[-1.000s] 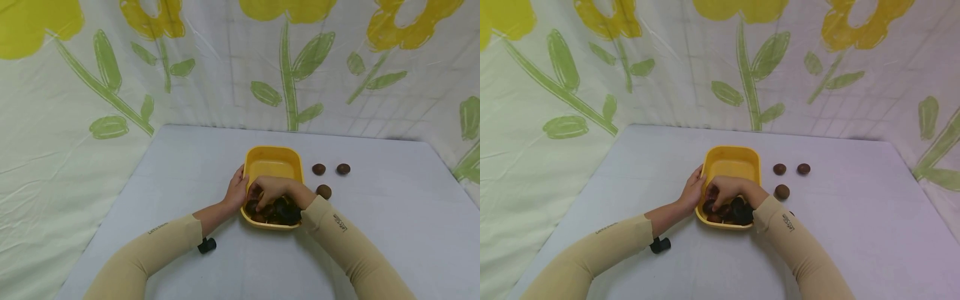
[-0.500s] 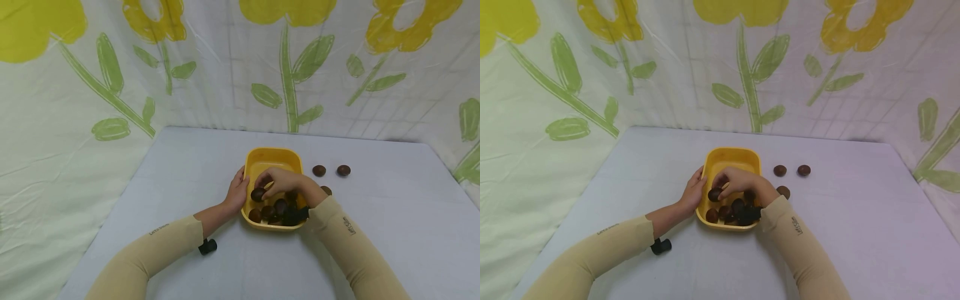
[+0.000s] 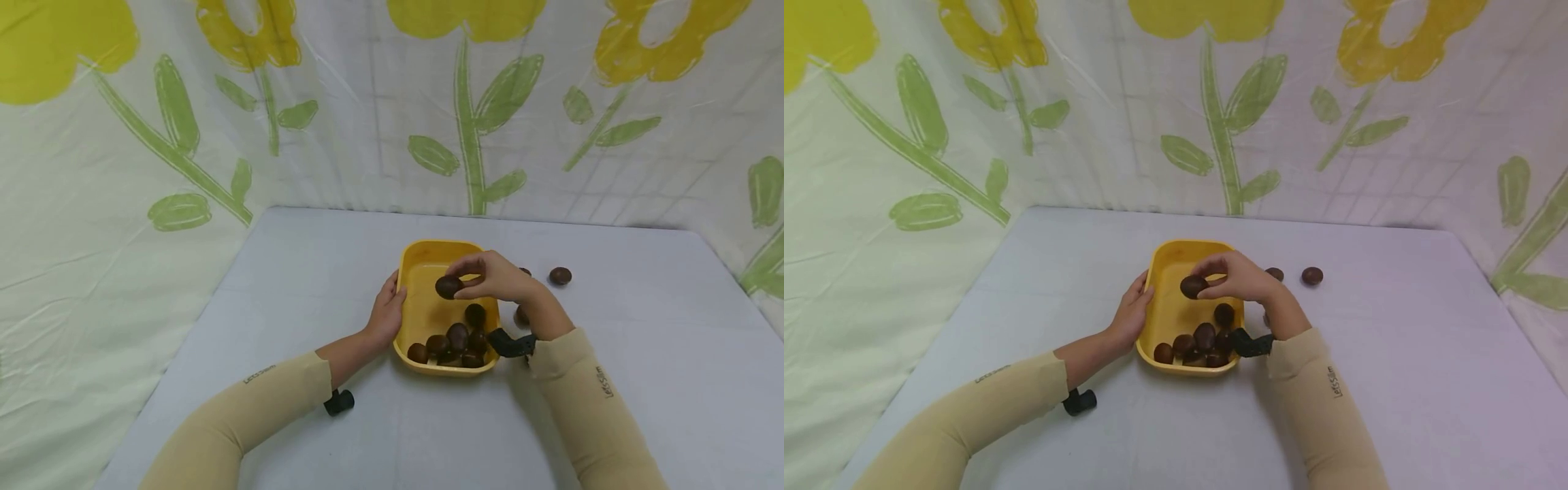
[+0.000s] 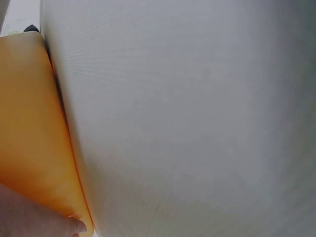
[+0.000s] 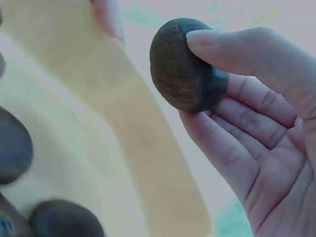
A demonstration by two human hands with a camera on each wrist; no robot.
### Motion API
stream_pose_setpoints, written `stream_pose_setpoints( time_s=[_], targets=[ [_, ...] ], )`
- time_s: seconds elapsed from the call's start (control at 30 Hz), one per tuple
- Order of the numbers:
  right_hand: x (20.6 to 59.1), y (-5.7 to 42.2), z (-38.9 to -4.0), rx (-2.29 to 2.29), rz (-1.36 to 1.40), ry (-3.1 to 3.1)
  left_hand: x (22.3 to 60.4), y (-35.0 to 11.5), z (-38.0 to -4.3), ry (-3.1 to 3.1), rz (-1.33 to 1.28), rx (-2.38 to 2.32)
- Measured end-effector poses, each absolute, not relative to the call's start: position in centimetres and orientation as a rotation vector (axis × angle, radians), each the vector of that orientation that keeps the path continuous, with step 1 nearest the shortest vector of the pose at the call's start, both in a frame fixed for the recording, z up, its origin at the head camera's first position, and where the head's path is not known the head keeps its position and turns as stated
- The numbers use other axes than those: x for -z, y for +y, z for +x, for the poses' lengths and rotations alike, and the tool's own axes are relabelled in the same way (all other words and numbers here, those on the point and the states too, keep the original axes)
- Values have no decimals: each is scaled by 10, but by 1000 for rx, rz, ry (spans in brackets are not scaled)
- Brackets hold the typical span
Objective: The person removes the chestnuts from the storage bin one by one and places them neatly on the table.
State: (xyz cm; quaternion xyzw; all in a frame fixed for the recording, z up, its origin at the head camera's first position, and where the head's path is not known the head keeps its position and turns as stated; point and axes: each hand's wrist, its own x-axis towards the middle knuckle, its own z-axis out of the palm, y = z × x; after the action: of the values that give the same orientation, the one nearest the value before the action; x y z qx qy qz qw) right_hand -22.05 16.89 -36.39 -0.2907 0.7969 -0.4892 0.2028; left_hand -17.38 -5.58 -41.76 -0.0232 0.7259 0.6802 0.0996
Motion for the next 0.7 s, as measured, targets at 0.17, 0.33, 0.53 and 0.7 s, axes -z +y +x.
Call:
stream_pose_setpoints(
  time_s=[0.17, 0.33, 0.53, 0.7],
  targets=[
    [358, 194, -210, 1410, -747, 2352, 419, -56, -174, 2132, -70, -2028],
    [355, 220, -197, 1479, -622, 2437, 419, -56, -174, 2128, -71, -2030],
    [361, 252, -178, 1502, -485, 2608, 418, -57, -173, 2121, -32, -2035],
    [371, 280, -165, 1594, -380, 2636, 417, -57, -172, 2126, -35, -2021]
  ],
)
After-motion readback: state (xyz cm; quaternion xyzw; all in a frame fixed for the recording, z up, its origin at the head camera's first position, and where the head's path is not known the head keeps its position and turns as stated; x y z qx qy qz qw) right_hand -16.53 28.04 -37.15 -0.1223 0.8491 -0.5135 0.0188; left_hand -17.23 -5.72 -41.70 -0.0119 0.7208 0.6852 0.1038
